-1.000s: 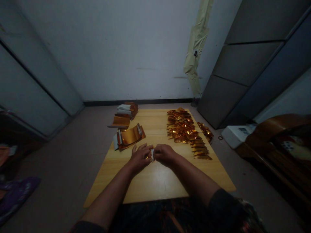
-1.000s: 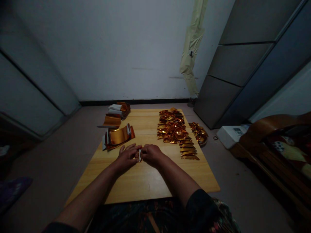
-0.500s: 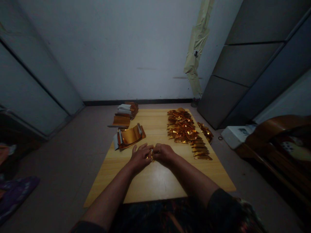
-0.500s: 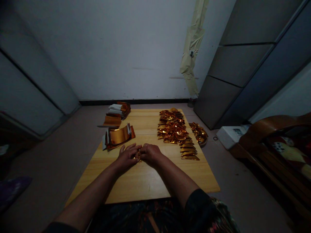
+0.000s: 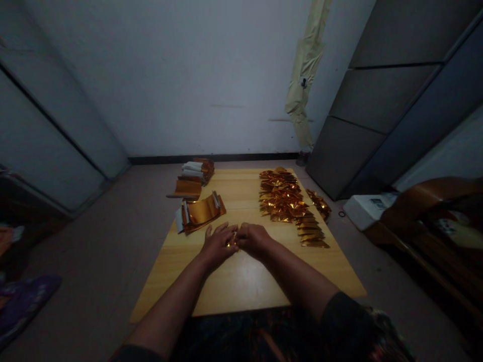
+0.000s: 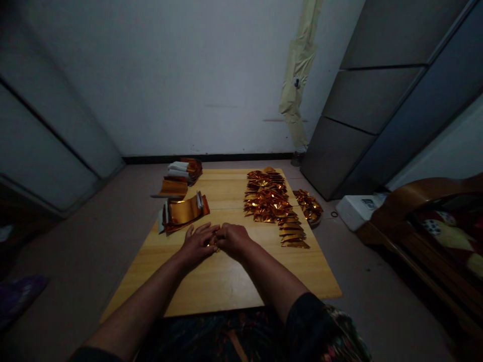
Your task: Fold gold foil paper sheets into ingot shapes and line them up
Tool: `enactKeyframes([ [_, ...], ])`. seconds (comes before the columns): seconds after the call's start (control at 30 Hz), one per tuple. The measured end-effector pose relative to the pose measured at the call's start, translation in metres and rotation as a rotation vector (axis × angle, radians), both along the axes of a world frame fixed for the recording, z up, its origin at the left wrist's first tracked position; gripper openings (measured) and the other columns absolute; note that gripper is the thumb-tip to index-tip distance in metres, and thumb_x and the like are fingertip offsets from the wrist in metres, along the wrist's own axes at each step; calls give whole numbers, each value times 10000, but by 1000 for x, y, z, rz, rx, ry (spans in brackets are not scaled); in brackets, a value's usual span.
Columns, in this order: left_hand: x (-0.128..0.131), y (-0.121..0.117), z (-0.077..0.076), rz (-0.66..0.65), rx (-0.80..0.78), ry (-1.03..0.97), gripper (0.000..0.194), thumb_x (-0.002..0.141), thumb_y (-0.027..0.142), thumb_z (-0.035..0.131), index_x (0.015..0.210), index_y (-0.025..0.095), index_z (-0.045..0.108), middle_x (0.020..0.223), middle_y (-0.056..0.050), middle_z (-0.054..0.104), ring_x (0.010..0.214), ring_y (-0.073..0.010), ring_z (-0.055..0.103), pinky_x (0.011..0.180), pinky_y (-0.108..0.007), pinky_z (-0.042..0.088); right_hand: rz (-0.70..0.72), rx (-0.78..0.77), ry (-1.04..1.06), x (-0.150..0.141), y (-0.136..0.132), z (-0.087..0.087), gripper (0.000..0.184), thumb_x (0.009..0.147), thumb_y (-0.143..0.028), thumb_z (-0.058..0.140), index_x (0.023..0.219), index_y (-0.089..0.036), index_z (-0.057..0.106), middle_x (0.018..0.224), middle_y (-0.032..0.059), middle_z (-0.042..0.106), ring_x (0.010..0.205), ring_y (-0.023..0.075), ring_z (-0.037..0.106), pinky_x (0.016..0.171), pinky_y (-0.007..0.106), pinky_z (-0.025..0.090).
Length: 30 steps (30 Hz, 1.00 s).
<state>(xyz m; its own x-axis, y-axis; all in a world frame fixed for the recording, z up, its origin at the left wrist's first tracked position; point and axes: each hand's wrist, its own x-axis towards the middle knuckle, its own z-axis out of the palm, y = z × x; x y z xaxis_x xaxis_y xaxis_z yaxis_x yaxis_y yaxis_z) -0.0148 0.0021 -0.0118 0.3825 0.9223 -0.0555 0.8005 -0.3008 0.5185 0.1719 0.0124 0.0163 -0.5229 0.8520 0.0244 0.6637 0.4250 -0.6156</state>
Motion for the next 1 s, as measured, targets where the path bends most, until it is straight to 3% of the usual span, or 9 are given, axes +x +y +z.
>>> enactKeyframes([
  [0.13,2,-1,0,16,9,1,419,763,349,650,1180,341,604,1457,-20,501,1421,-310,298,1122,-661,0,-6,1,7,0,0,-1,88,790,-266,672,843,-294,737,814,-34,603,764,129,547,638,228,316],
  [0.23,4,-2,1,29,10,-4,249,756,345,647,1001,302,647,1451,-4,508,1424,-312,293,1125,-661,5,-25,7,60,2,3,-6,165,764,-253,682,923,-286,712,798,-42,575,737,124,530,628,224,311],
  [0.3,4,-2,2,36,5,-7,118,756,342,638,843,262,632,1446,6,513,1423,-310,296,1127,-659,14,-48,19,121,5,7,-10,188,736,-198,673,917,-249,692,796,-39,555,736,123,521,630,221,319],
  [0.4,5,-2,3,45,3,-14,105,754,321,626,728,232,578,1439,6,521,1421,-299,303,1129,-655,24,-83,18,227,8,11,-16,175,681,-71,606,805,-188,647,802,-23,534,764,128,515,657,221,345],
  [0.53,6,-2,3,51,5,-25,117,745,307,627,697,225,558,1435,-4,525,1422,-292,301,1130,-653,29,-139,-19,294,8,9,-19,174,648,-58,588,770,-182,596,810,-24,511,753,126,496,651,218,354],
  [0.67,6,-3,4,44,5,-28,122,739,310,638,705,226,556,1435,-7,525,1424,-296,298,1127,-657,28,-134,-38,197,5,2,-18,202,641,-133,651,824,-201,597,830,-37,494,728,119,468,611,216,316],
  [0.87,7,-5,8,55,3,-29,112,754,303,618,702,227,555,1443,-6,517,1426,-289,299,1130,-651,37,-223,13,304,3,4,-19,239,599,-10,504,757,-182,555,813,-16,485,762,131,470,653,226,342],
  [1.0,7,-5,8,57,1,-36,121,759,314,612,697,226,556,1438,-11,522,1424,-289,303,1136,-645,39,-239,1,221,0,3,-17,218,620,-68,566,800,-191,569,833,-22,489,735,127,457,619,224,320],
])
